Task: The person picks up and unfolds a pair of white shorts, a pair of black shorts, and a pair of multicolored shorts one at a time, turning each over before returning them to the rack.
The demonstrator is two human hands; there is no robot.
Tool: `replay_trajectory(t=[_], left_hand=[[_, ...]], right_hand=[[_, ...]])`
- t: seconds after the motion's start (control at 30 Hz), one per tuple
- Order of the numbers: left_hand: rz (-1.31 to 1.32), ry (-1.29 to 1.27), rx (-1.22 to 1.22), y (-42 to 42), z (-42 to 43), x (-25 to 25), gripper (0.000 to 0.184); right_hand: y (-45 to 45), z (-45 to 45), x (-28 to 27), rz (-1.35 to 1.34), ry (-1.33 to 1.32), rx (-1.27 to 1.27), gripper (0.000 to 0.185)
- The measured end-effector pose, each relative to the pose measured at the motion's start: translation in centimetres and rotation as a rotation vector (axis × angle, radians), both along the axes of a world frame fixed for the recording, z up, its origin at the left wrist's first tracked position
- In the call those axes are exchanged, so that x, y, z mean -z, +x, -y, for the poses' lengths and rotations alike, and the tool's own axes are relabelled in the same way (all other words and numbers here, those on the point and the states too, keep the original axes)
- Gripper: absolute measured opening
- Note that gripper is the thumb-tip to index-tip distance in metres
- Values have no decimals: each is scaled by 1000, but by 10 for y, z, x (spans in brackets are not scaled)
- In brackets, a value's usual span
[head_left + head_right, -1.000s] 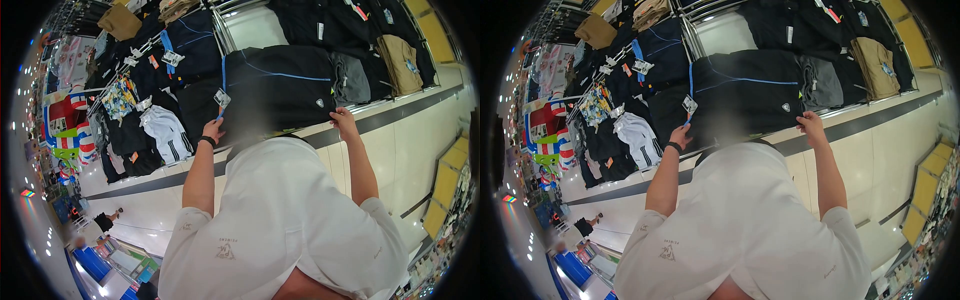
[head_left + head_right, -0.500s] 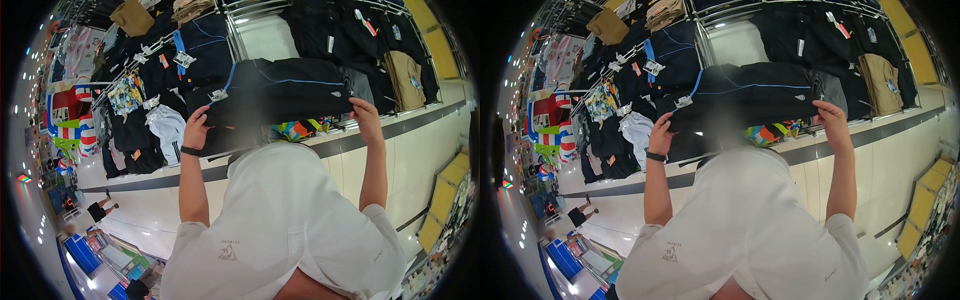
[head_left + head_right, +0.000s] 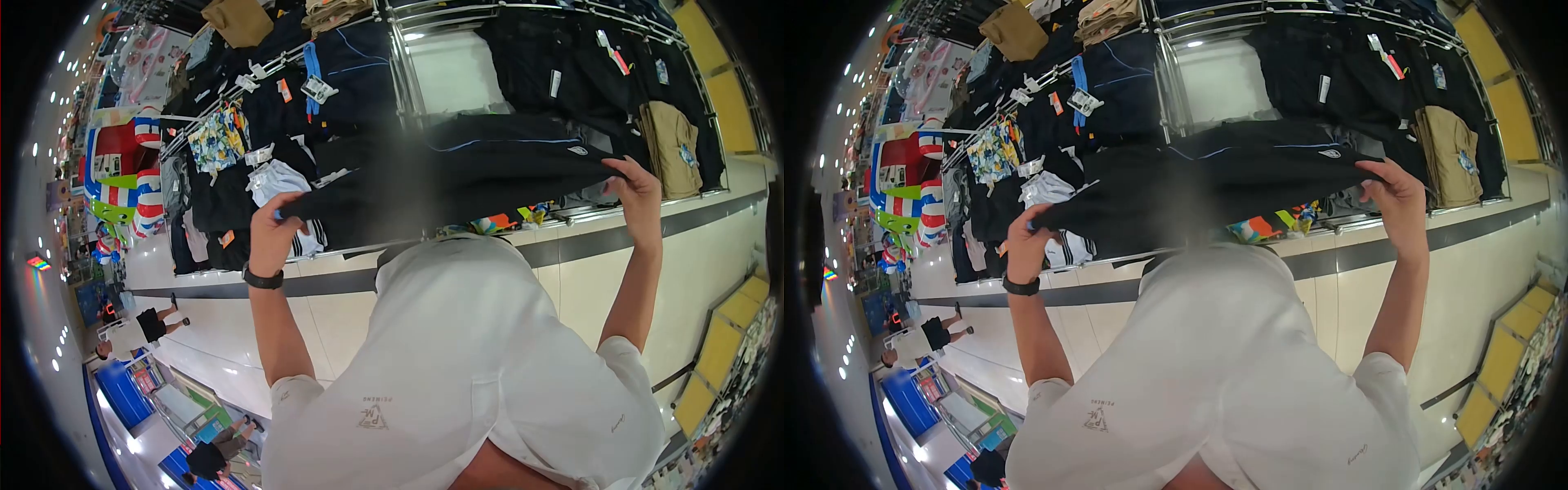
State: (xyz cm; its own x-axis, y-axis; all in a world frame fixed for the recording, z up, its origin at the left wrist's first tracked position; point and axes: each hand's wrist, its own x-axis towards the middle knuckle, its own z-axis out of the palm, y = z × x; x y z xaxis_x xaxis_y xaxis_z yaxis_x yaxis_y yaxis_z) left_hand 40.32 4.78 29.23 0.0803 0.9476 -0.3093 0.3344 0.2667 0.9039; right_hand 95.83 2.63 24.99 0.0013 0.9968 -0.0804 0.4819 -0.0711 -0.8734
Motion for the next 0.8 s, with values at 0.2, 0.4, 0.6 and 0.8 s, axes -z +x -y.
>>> replay_trajectory(t=[0.2, 0.4, 0.6, 0.8], left_hand=[[265, 458, -119, -9, -2, -13, 16], [635, 281, -265, -15, -16, 29, 26], [668, -51, -446, -5, -36, 70, 33], [669, 81, -343, -11, -49, 60, 38]], right_hand=[[-4, 10, -24, -87, -36, 166, 13], [-16, -9, -26, -235, 0, 94, 14], [-45, -27, 33, -667, -117, 242, 21], [-42, -35, 37, -617, -69, 215, 18]])
